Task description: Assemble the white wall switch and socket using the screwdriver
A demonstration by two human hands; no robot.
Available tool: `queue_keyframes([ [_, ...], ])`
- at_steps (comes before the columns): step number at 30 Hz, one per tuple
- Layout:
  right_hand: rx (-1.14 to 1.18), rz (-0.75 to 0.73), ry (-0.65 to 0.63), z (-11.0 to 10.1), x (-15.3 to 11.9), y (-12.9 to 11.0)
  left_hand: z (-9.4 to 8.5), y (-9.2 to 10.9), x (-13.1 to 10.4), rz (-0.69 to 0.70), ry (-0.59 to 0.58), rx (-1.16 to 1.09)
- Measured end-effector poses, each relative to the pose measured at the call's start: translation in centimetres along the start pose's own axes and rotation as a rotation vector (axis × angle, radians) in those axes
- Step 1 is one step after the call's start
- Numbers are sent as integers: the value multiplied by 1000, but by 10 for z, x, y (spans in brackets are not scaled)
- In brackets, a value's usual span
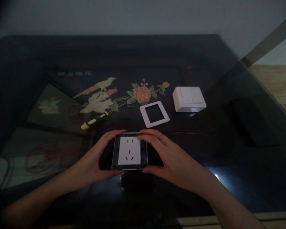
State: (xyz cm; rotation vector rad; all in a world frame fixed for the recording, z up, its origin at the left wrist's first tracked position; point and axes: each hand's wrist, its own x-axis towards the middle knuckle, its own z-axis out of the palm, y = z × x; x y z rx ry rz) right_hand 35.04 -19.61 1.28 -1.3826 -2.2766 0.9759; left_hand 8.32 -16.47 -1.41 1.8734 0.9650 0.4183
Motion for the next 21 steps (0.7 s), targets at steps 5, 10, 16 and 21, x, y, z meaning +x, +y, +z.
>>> queue_keyframes([
  [5,3,2,7,0,2,0,-1,1,0,-6,-14,-24],
  [10,5,1,10,0,1,-1,-2,3,0,-18,-6,-29],
  [16,19,7,4,0,0,-1,-2,4,0,-29,-4,-18],
  [21,40,29,-3,1,0,-1,-1,3,1,-27,-4,-20],
])
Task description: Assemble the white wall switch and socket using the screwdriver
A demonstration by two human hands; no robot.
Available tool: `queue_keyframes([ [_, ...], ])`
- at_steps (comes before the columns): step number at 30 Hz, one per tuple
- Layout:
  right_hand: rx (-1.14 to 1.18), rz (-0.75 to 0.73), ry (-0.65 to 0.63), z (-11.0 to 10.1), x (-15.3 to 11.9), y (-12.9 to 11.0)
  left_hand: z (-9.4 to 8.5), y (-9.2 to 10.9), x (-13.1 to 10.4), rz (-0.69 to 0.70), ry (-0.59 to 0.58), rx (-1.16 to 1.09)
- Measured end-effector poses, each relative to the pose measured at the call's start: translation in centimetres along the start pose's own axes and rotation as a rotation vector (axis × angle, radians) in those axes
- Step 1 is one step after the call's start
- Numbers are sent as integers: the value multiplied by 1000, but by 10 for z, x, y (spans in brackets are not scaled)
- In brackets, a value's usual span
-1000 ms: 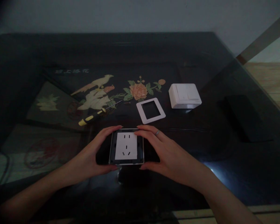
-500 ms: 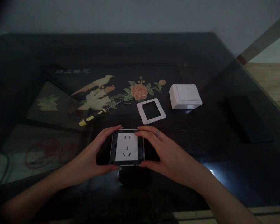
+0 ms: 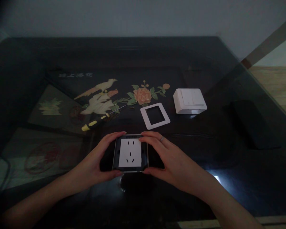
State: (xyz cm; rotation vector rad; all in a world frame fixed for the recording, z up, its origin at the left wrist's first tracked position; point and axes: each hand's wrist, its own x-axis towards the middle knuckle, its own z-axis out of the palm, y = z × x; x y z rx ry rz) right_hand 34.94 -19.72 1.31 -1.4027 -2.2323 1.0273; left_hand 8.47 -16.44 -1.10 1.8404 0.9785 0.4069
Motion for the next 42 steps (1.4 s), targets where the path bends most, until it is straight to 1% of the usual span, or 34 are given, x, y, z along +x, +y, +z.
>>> queue_keyframes([
  [5,21,13,-4,0,0,1,2,-3,1,35,15,5],
  [9,44,24,-10,-1,1,2,1,-4,-1,21,4,-8],
  [11,59,6,29,-2,2,4,0,-3,-2,23,-1,-21],
  [12,71,-10,70,-2,3,4,-1,-3,-2,33,8,-30],
  [14,112,-35,176,-3,6,6,-2,-3,-1,77,66,-52],
  [17,143,-23,331,-5,12,9,-6,-6,5,157,210,-64],
  [20,-16,-44,388,-8,29,10,-10,-13,12,215,307,-17],
  [22,-160,-101,380,-12,47,13,-11,-16,15,235,330,6],
  [24,-240,-121,375,-14,72,18,-10,-18,17,252,338,14],
  [28,-402,-94,377,-14,122,32,-8,-18,17,295,312,12],
  [31,-493,-64,363,-10,144,39,-7,-19,16,302,301,-3],
  [34,-553,-48,343,-6,151,39,-7,-20,17,295,297,-12],
  [37,-589,-46,335,-6,151,35,-6,-20,18,280,299,-31],
  [39,-599,-62,329,-7,149,28,-7,-19,19,258,320,-52],
  [42,-580,-131,310,-8,139,11,-9,-17,20,192,390,-94],
])
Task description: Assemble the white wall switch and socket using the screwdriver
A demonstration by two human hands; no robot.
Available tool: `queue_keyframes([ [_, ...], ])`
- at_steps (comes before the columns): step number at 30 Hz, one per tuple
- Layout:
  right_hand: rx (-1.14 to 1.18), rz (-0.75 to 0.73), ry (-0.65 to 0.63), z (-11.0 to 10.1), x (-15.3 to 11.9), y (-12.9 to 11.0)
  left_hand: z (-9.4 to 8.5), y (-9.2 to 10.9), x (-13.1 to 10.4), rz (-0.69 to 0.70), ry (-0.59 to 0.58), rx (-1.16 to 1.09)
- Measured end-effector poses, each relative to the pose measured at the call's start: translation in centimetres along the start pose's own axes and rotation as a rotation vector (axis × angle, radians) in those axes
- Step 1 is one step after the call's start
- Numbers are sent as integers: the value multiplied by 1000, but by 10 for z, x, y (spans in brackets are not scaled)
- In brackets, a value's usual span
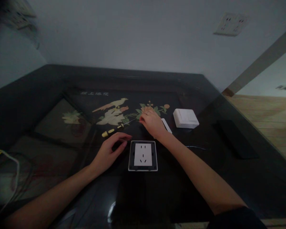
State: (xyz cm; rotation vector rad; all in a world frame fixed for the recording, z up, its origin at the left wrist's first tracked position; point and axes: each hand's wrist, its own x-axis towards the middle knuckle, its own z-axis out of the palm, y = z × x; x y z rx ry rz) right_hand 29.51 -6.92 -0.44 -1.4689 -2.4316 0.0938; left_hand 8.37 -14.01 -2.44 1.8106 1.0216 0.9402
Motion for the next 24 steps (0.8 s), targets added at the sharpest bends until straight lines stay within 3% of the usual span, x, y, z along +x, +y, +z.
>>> queue_keyframes([
  [5,123,-201,-10,-23,-17,-36,-3,4,3,-110,108,-66],
  [11,304,-300,50,-29,-31,-58,-4,10,0,-111,104,-161],
  [20,678,-80,217,-26,-42,-65,-3,16,-3,-72,61,-234],
  [24,861,154,258,-34,-58,-56,-3,13,-4,-48,78,-183],
])
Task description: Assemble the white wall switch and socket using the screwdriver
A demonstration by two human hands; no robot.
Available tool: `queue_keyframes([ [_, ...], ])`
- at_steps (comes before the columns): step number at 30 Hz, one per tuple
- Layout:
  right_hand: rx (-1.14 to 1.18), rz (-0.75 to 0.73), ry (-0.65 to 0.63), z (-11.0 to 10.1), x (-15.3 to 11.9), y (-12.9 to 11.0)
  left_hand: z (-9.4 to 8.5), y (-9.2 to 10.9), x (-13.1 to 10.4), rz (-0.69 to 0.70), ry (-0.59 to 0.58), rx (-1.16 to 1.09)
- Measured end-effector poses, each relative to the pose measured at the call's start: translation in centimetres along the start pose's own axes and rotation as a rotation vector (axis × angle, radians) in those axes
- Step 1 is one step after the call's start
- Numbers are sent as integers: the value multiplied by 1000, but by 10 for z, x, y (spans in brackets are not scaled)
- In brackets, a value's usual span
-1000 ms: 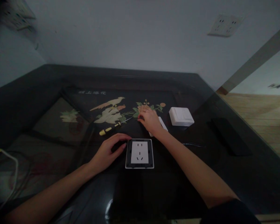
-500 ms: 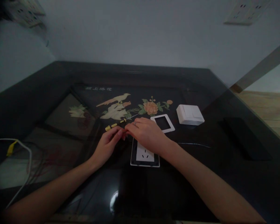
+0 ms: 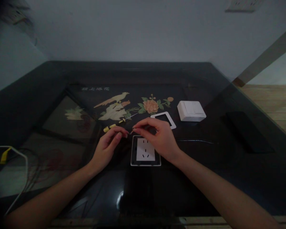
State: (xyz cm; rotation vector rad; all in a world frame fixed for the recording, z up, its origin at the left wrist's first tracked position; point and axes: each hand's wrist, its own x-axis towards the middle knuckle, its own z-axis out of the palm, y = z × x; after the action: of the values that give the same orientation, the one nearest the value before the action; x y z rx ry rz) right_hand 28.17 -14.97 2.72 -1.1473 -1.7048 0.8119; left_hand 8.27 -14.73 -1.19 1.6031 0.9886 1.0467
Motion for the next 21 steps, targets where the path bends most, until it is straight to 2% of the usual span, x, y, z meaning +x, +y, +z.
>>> queue_keyframes([
  [4,-29,118,52,-26,-26,10,3,-9,-2,83,21,120],
  [8,-155,42,77,-40,-50,22,11,-12,4,129,-78,173],
  [11,-229,-44,72,-40,-58,27,15,-11,14,150,-158,230],
  [14,-293,-116,57,-38,-59,28,17,-13,21,161,-153,257],
  [17,-328,-170,41,-37,-59,28,15,-16,23,124,-171,234],
  [21,-329,-218,41,-36,-62,27,12,-16,22,67,-260,223],
])
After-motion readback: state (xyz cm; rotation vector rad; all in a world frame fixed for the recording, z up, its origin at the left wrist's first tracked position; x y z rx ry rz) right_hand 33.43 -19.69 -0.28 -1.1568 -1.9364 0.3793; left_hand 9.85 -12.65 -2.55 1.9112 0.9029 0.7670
